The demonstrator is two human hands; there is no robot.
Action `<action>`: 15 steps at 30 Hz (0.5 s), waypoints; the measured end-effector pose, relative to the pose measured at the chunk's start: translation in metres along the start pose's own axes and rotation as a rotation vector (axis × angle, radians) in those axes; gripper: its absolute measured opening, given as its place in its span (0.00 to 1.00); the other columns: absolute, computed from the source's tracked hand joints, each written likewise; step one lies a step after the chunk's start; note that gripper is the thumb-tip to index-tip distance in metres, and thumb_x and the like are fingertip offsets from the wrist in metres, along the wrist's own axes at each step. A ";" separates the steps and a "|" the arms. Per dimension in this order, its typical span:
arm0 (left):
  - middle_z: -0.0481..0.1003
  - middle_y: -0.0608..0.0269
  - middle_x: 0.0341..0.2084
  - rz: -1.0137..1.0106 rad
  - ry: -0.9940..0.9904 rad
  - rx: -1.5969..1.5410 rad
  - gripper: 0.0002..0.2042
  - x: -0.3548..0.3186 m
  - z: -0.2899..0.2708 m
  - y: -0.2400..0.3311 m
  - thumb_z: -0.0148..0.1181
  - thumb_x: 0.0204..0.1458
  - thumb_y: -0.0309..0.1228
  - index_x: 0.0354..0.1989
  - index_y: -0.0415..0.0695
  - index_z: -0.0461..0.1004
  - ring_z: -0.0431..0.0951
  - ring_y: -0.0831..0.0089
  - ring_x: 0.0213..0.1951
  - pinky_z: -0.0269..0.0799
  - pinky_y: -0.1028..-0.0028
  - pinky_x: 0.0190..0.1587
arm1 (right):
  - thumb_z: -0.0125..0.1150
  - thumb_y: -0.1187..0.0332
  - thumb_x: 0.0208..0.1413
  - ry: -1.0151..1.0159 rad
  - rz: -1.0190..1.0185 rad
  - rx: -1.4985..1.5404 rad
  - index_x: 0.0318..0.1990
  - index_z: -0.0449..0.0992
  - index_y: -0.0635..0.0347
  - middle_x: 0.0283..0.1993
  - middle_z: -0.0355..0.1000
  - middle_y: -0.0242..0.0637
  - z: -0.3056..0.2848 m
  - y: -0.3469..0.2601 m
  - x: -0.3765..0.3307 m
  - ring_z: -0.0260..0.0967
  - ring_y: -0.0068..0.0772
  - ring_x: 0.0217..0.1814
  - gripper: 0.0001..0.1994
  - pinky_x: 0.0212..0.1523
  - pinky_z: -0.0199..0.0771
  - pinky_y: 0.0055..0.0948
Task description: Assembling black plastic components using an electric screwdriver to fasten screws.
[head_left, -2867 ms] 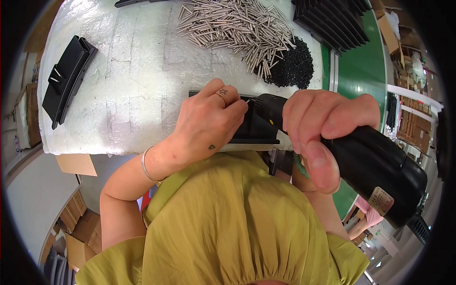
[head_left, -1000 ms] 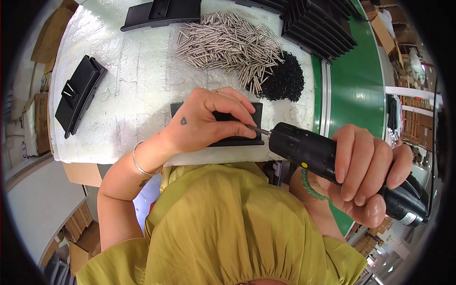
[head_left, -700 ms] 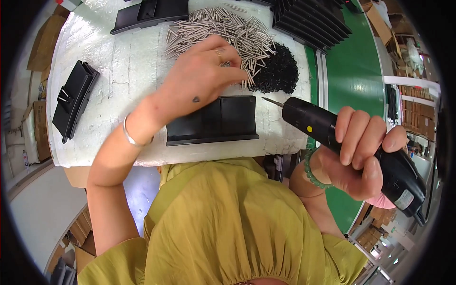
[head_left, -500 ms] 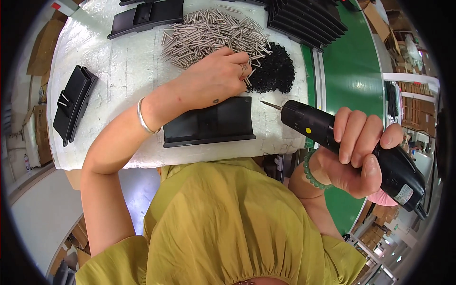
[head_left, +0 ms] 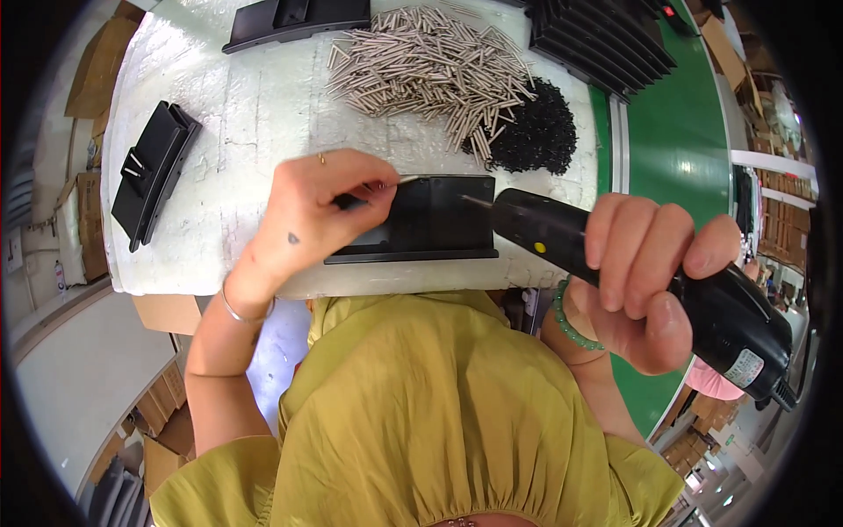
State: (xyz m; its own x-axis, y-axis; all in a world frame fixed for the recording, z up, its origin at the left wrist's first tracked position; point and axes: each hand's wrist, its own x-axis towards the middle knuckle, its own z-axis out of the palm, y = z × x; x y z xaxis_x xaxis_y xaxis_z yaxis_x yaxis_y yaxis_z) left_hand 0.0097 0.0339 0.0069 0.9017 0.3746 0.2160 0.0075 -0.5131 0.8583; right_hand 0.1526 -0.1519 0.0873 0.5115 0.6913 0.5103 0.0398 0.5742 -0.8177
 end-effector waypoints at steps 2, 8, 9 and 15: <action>0.75 0.61 0.25 0.023 0.048 0.095 0.08 -0.015 0.001 -0.004 0.62 0.38 0.17 0.28 0.40 0.76 0.77 0.69 0.28 0.73 0.74 0.30 | 0.55 0.72 0.48 -0.087 0.029 0.069 0.40 0.59 0.52 0.22 0.61 0.24 0.004 0.014 0.005 0.58 0.19 0.21 0.13 0.31 0.59 0.25; 0.75 0.62 0.25 0.078 0.128 0.148 0.08 -0.019 0.010 -0.010 0.62 0.37 0.17 0.27 0.41 0.75 0.75 0.65 0.30 0.72 0.72 0.31 | 0.54 0.70 0.51 -0.189 0.004 0.031 0.43 0.59 0.54 0.22 0.61 0.27 0.014 0.038 0.012 0.58 0.21 0.20 0.14 0.30 0.59 0.26; 0.75 0.62 0.25 0.071 0.138 0.149 0.08 -0.021 0.009 -0.012 0.62 0.37 0.17 0.27 0.41 0.75 0.75 0.65 0.30 0.72 0.72 0.31 | 0.54 0.70 0.51 -0.170 -0.005 -0.004 0.43 0.59 0.54 0.22 0.61 0.27 0.016 0.042 0.012 0.58 0.21 0.20 0.14 0.30 0.59 0.26; 0.74 0.61 0.24 0.070 0.163 0.121 0.07 -0.022 0.011 -0.013 0.62 0.36 0.17 0.26 0.40 0.75 0.75 0.65 0.29 0.72 0.72 0.31 | 0.54 0.71 0.50 -0.196 -0.011 -0.018 0.44 0.59 0.53 0.21 0.61 0.27 0.016 0.046 0.015 0.57 0.20 0.20 0.15 0.29 0.59 0.26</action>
State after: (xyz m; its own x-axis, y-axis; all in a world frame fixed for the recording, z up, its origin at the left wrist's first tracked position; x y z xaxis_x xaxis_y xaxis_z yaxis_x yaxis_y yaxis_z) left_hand -0.0057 0.0237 -0.0143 0.8198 0.4501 0.3542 0.0082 -0.6275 0.7786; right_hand 0.1484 -0.1075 0.0616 0.3341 0.7582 0.5599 0.0603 0.5756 -0.8155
